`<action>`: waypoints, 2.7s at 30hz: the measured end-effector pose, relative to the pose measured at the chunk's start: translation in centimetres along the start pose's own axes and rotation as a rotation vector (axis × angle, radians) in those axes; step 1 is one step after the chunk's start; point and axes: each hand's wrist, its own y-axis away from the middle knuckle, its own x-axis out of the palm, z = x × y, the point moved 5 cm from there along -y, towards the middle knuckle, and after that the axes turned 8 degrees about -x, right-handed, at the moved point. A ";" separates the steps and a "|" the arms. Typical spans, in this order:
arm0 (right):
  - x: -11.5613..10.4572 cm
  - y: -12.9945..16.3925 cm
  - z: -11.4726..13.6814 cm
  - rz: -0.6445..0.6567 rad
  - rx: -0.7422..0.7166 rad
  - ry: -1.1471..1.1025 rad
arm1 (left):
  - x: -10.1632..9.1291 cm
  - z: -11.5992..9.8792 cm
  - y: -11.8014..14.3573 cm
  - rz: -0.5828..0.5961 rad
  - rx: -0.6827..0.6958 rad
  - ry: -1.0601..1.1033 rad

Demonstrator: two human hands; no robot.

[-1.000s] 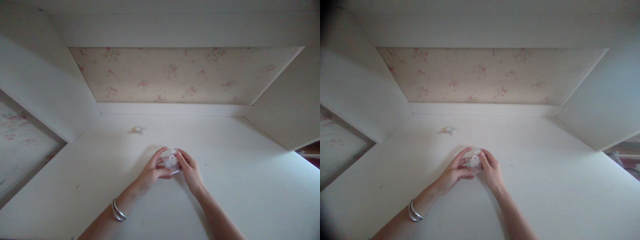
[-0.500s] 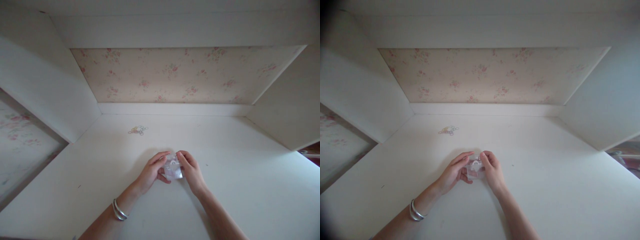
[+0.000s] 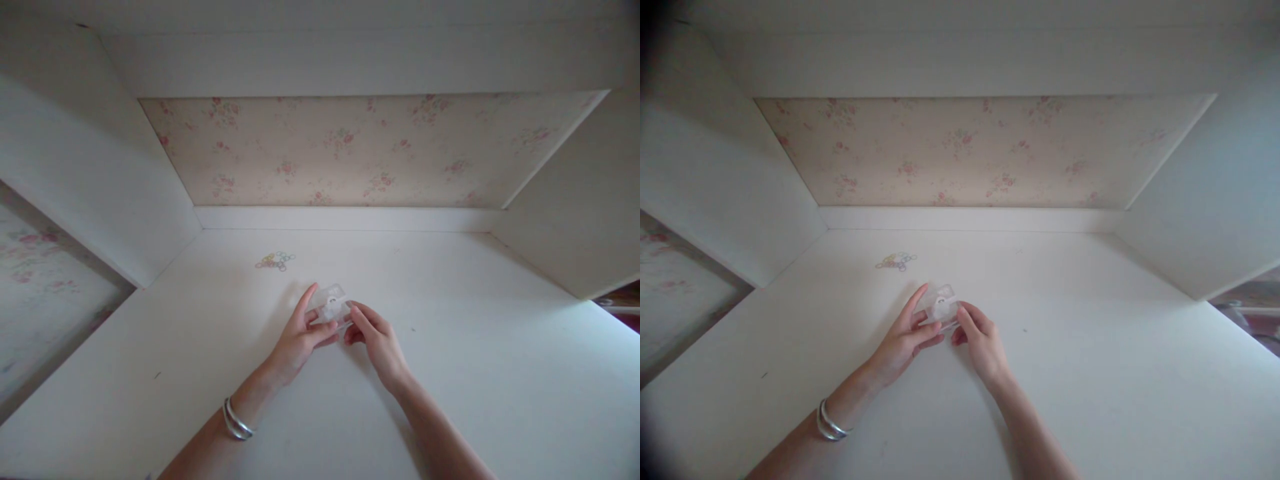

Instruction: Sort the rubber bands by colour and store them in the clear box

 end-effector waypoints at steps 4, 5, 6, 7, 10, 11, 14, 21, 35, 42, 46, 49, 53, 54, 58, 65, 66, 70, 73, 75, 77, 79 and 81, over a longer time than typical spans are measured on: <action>0.0 -0.1 0.0 -0.021 -0.030 -0.014 | 0.0 0.2 -0.1 0.005 0.003 -0.005; 0.0 -0.1 0.0 -0.027 -0.026 -0.015 | 0.0 0.2 -0.1 0.001 0.005 -0.005; 0.0 -0.1 0.0 -0.032 -0.020 -0.015 | 0.0 0.2 -0.1 -0.003 0.006 -0.004; 0.0 -0.1 -0.1 -0.036 -0.013 -0.017 | 0.0 0.2 -0.1 -0.008 0.005 -0.003; -0.5 -0.2 -0.2 -0.064 0.005 -0.041 | 0.2 0.2 -0.1 -0.003 -0.013 -0.022; -0.8 -0.3 -0.2 -0.091 0.004 -0.056 | 0.2 0.2 -0.1 0.000 -0.025 -0.037; -2.5 -0.7 0.0 -0.226 -0.014 -0.105 | 0.0 0.5 -0.3 -0.010 -0.054 -0.080; -9.0 -1.6 1.4 -0.521 -0.102 -0.184 | -0.9 1.3 -1.3 0.010 -0.104 -0.196; -29.2 -1.8 3.1 -0.921 -0.006 0.123 | -0.5 2.0 -2.2 0.028 -0.053 -0.344; -31.5 -0.8 1.9 -1.067 -0.006 0.120 | -0.5 1.8 -2.0 0.047 -0.031 -0.386; -31.2 -0.4 1.8 -1.048 -0.026 0.196 | -0.6 1.9 -2.0 0.045 -0.031 -0.396; -30.3 0.6 2.8 -1.110 -0.023 0.357 | -0.6 2.0 -2.0 0.045 -0.034 -0.390; -26.2 1.7 4.3 -1.120 -0.149 0.412 | -0.5 2.0 -2.0 0.048 -0.036 -0.393; -24.4 1.6 4.4 -1.046 -0.183 0.379 | -0.4 2.0 -2.1 0.051 -0.032 -0.395; -15.0 1.0 2.6 -0.699 -0.253 0.152 | -0.4 2.2 -2.3 0.041 -0.015 -0.400; 0.9 -0.3 -1.7 -0.070 -0.136 0.422 | -0.6 1.9 -2.3 -0.004 0.076 -0.396; 1.8 -0.5 -1.8 -0.053 -0.143 0.434 | -0.7 1.9 -2.4 -0.025 0.086 -0.388; 2.6 -1.0 -1.7 -0.020 -0.153 0.495 | -1.2 2.1 -2.9 -0.064 0.047 -0.376; 2.3 -0.9 -1.4 0.025 -0.164 0.516 | -1.2 2.4 -3.1 -0.049 0.032 -0.393; 2.2 -0.8 -1.4 0.038 -0.160 0.513 | -1.2 2.5 -3.1 -0.052 0.030 -0.402; 2.2 -0.8 -1.3 0.040 -0.166 0.516 | -1.2 2.5 -3.1 -0.058 0.024 -0.402; 2.4 -0.9 -1.4 0.044 -0.174 0.522 | -1.2 2.3 -3.0 -0.059 0.021 -0.401; 2.4 -0.9 -1.5 0.049 -0.172 0.531 | -1.2 2.2 -2.9 -0.056 0.019 -0.398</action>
